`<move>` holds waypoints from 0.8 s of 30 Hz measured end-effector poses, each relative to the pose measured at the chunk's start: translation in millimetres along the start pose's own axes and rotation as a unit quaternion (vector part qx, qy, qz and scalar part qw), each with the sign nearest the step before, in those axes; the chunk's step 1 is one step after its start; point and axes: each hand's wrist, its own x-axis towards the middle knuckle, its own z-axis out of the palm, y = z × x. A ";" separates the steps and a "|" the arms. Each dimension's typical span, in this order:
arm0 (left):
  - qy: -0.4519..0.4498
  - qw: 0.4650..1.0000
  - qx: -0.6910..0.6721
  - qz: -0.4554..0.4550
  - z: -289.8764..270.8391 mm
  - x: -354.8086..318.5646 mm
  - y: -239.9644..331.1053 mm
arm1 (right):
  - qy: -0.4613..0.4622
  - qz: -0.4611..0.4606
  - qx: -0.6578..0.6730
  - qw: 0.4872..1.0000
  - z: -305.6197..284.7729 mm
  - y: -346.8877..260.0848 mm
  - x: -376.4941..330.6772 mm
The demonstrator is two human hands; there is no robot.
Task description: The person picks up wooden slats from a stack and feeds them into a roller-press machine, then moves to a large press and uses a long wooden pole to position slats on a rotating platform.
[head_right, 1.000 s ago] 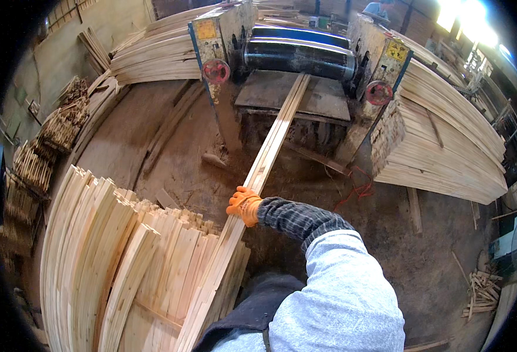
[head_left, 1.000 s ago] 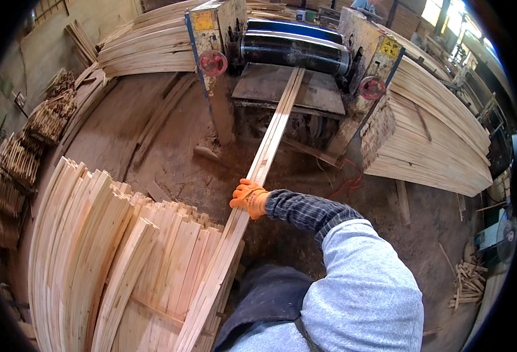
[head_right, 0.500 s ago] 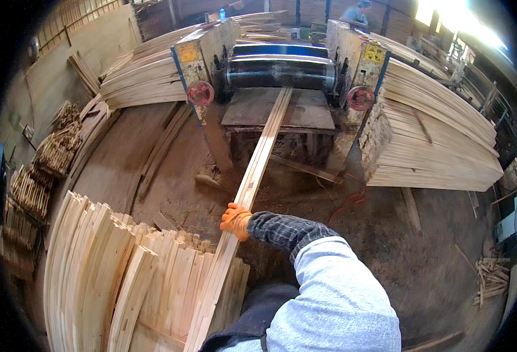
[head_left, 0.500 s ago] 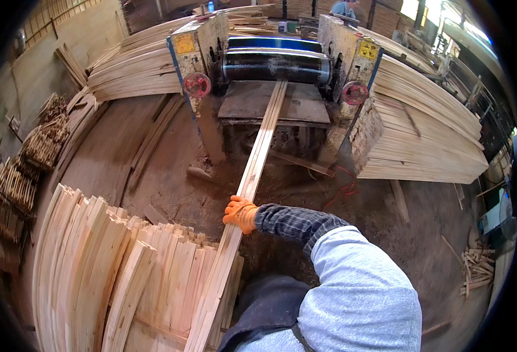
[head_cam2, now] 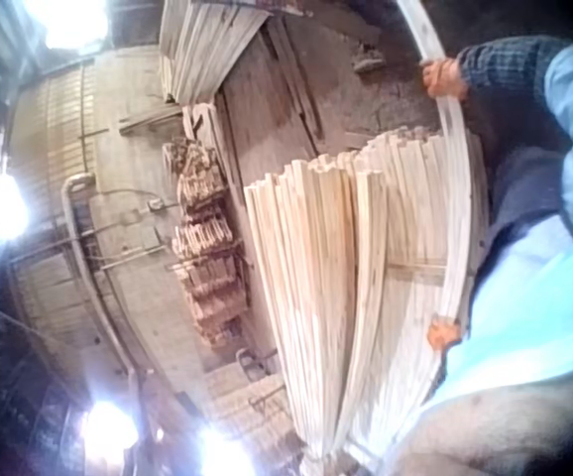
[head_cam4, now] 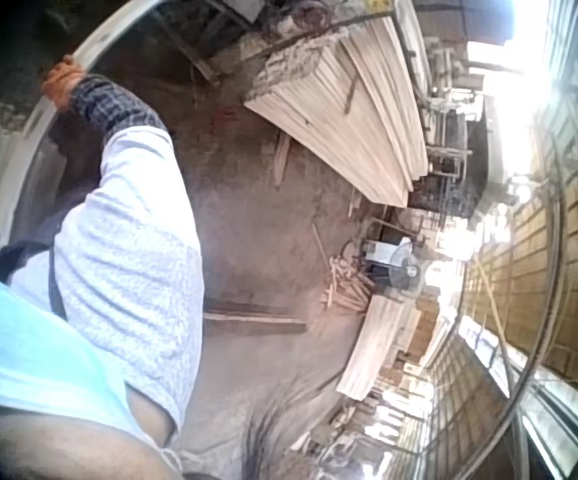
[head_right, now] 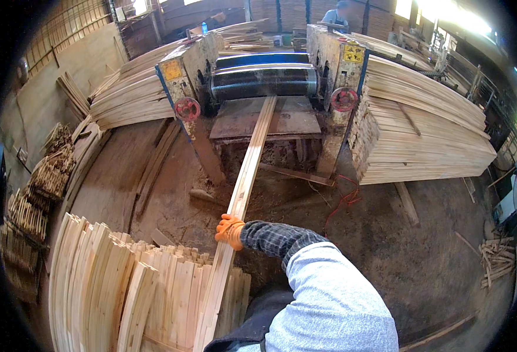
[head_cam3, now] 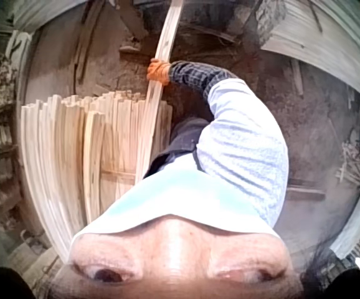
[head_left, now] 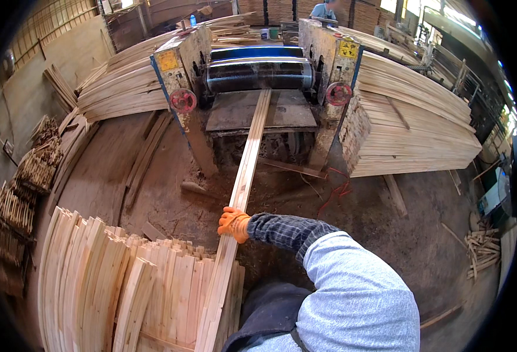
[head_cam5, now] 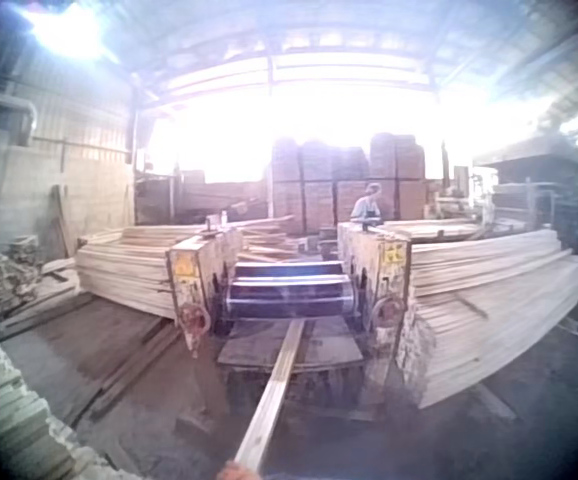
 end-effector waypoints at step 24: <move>-0.109 0.980 -0.160 -0.042 -57.1 15.3 8.4 | -0.057 0.017 0.042 0.997 -19.7 -6.7 -0.2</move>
